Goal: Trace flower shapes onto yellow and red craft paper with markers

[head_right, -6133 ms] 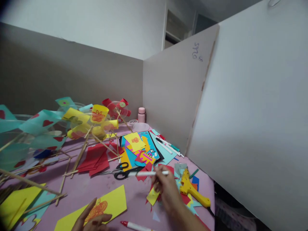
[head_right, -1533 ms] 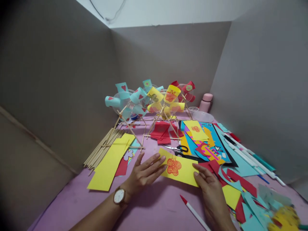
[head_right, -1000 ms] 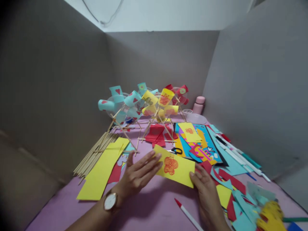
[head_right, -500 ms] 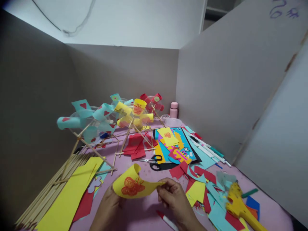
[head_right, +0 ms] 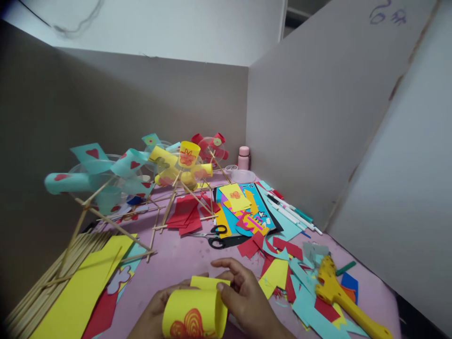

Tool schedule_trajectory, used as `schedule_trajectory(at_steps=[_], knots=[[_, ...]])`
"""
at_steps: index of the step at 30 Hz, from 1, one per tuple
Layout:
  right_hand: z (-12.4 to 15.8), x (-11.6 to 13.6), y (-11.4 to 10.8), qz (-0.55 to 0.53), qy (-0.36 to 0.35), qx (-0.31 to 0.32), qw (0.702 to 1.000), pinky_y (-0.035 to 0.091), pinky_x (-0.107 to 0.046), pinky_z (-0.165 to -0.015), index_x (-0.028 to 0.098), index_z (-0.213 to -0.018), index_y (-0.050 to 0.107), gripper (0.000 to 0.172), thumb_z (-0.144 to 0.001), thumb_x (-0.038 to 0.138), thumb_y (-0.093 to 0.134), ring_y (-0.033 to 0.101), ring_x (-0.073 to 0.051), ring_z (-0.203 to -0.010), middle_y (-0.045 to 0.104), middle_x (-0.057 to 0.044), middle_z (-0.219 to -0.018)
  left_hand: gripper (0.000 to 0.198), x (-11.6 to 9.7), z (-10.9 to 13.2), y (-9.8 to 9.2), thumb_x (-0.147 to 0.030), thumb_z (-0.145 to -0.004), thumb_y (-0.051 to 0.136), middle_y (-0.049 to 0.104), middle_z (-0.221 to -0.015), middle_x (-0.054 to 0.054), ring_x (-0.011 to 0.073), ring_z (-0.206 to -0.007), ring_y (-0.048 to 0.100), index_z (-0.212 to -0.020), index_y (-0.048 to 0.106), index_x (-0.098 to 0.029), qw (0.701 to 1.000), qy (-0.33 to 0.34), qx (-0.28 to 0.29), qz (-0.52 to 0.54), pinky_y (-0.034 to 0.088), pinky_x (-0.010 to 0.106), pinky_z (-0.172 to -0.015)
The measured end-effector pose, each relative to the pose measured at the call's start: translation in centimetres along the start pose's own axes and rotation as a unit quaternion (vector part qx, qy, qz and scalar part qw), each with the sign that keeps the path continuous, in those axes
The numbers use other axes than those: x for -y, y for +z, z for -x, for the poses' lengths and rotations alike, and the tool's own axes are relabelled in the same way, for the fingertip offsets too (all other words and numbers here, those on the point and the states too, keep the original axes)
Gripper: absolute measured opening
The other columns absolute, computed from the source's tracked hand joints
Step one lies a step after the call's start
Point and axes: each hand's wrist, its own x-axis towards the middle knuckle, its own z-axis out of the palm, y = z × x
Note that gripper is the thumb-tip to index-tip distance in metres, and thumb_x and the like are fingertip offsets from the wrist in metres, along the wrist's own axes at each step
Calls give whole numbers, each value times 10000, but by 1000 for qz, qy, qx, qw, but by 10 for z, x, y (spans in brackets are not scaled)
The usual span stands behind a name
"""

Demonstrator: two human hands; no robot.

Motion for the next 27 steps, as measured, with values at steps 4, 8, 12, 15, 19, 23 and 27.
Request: schedule_trajectory(at_steps=[4,8,12,15,19,23,27], knots=[[4,-2,-4,52,8,50,997,371,-245,-582,243,-1252,505,438,-859,412,599,516,-139,-640,589,4,-775,276,-1,-4,-8,-320,-549,806,697,-707,84,199,-583,613,-755,744,-148,998,-62,9,-16,457,282,-536],[7,-5,-3,53,26,66,996,342,-243,-563,252,-1285,470,441,-888,423,556,462,-125,-600,528,31,-735,153,2,-8,-15,-239,-533,793,636,-541,19,146,-479,553,-627,712,-149,998,-53,-27,-22,445,264,-524],[5,-6,0,17,45,44,998,362,-266,-596,230,-1285,451,473,-891,482,524,507,-142,-627,549,17,-747,209,6,-9,-11,-198,-498,782,656,-590,17,173,-553,591,-688,709,-150,998,-26,-53,0,472,287,-592],[1,-8,2,-15,58,22,998,346,-257,-576,209,-1253,451,493,-852,458,590,493,-128,-586,549,30,-701,187,6,-6,-4,-197,-513,773,645,-584,-2,156,-542,580,-659,662,-162,997,-5,-80,13,465,269,-576],[-4,-10,5,-56,68,-14,996,315,-235,-527,188,-1178,485,490,-760,347,687,456,-106,-513,508,70,-610,226,5,0,1,-164,-515,764,571,-492,-49,101,-436,494,-564,543,-175,995,10,-97,16,381,207,-461],[-7,-9,5,-70,68,-29,995,297,-219,-497,187,-1135,515,467,-713,282,691,451,-97,-476,494,86,-570,293,5,0,0,-171,-539,788,508,-439,-70,69,-412,434,-521,496,-174,995,-2,-98,5,325,177,-433],[-10,-4,-1,-59,87,-9,994,313,-211,-503,171,-1102,549,489,-669,294,739,473,-90,-486,577,55,-601,323,9,-3,-3,-225,-502,843,565,-483,-44,78,-444,457,-564,531,-170,997,-25,-76,4,347,191,-463]])
